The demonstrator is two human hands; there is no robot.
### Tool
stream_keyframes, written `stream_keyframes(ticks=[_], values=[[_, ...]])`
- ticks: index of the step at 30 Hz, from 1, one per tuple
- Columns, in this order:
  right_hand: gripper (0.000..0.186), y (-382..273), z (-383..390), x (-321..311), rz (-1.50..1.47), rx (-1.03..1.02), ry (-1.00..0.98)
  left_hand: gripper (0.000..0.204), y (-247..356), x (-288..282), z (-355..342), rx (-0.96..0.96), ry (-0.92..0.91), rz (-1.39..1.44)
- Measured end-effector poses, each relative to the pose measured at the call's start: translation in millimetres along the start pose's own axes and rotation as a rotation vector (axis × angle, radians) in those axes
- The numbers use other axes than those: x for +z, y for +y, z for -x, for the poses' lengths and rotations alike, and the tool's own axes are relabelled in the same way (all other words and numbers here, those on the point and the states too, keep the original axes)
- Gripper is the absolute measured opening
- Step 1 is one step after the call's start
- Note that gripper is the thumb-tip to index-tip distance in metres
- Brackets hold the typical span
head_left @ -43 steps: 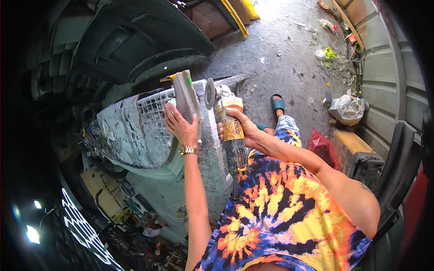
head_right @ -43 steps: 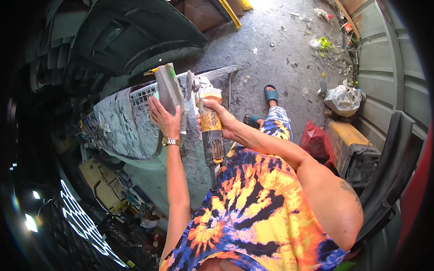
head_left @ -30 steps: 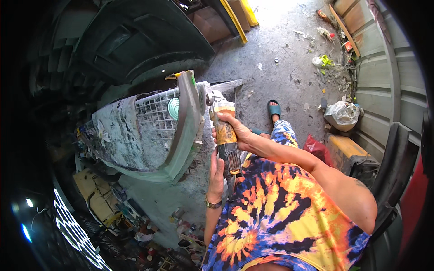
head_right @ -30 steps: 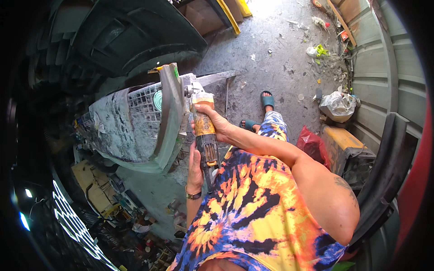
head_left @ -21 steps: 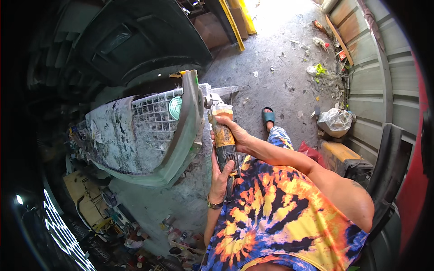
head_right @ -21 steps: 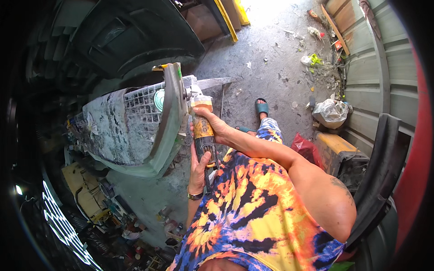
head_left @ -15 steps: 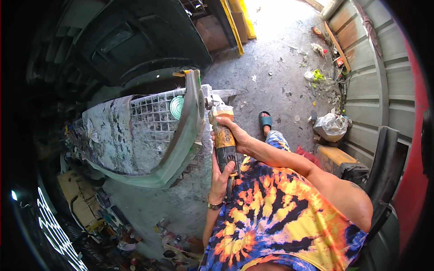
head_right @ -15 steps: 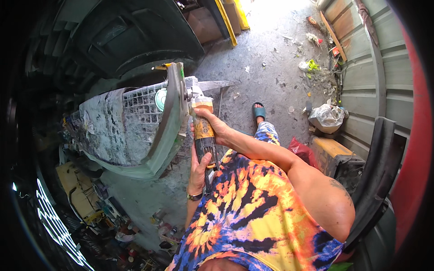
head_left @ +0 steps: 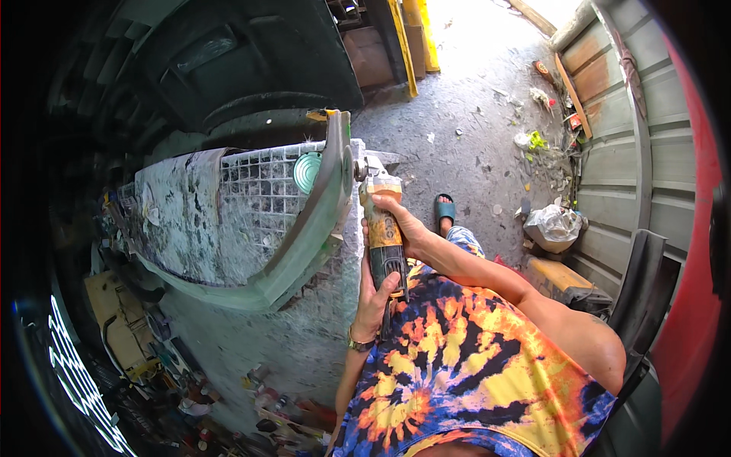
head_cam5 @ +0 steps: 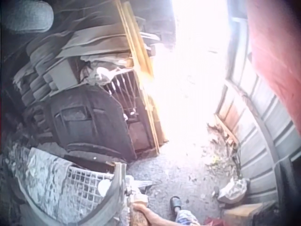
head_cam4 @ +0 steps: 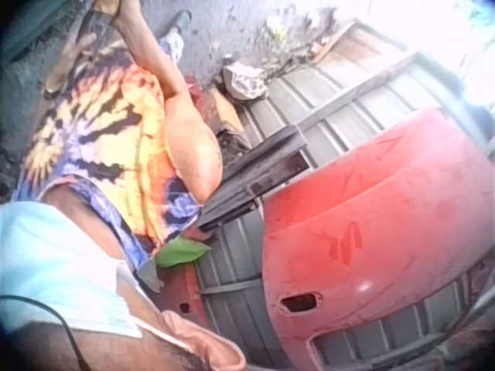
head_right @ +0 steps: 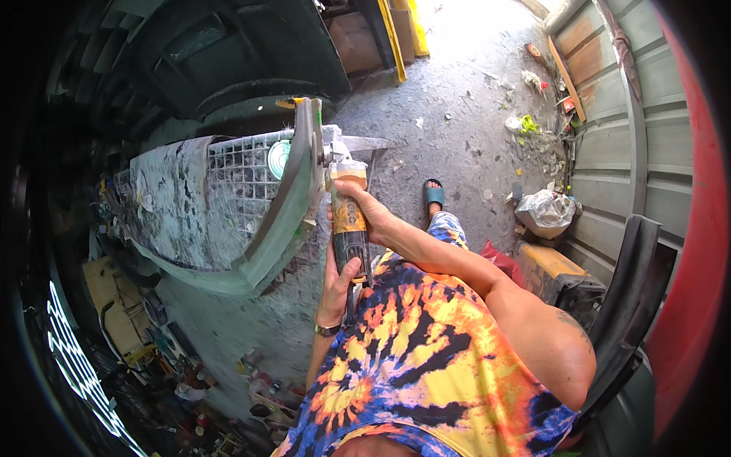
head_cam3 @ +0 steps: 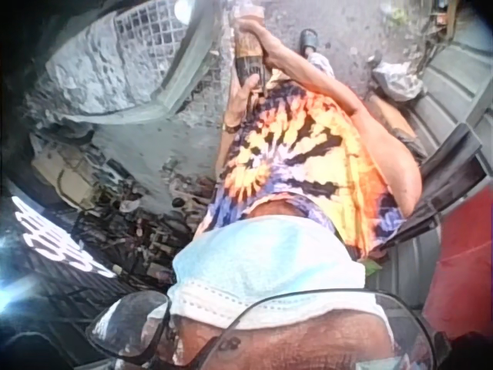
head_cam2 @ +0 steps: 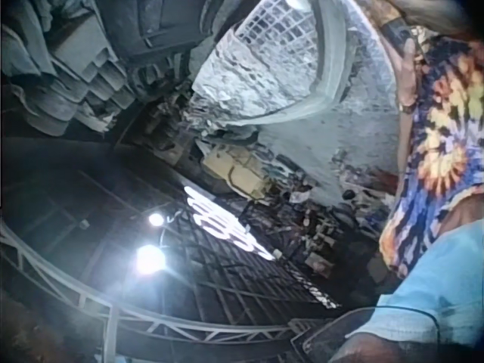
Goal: The person picks up an angle grinder from the floor and grinds the edge of a car bumper component with it.
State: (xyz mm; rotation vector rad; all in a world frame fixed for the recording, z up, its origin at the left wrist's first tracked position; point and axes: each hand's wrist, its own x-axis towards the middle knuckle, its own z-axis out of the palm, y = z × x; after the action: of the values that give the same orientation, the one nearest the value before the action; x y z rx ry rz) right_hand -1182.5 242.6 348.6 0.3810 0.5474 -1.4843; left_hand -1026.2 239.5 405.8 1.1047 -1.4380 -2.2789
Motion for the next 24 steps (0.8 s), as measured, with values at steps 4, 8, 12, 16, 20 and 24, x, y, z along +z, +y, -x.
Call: stream_keyframes(ticks=[4,8,12,16,20,24], values=[[0.055,-5.5,-6.5,-4.7,0.053,-0.017,0.003,0.072,-12.4,-6.0,-9.7,-0.019,0.003,0.036],[0.053,-10.9,0.1,-3.7,0.08,-0.039,0.035,0.08,-5.1,0.9,-8.7,-0.052,-0.032,0.012],[0.053,-9.1,0.1,-5.2,0.067,-0.042,0.023,0.079,-6.1,4.9,-6.9,-0.031,-0.009,-0.01],[0.053,-9.0,0.6,-3.0,0.083,-0.026,0.016,0.074,-4.7,5.4,-4.3,-0.039,0.014,0.009],[0.055,-7.2,-3.7,-4.7,0.09,-0.007,-0.002,0.078,-6.5,4.0,-2.9,-0.043,0.032,-0.027],[0.056,-7.8,-10.2,-9.3,0.088,-0.004,0.002,0.078,-4.9,2.8,-7.5,-0.021,0.014,-0.039]])
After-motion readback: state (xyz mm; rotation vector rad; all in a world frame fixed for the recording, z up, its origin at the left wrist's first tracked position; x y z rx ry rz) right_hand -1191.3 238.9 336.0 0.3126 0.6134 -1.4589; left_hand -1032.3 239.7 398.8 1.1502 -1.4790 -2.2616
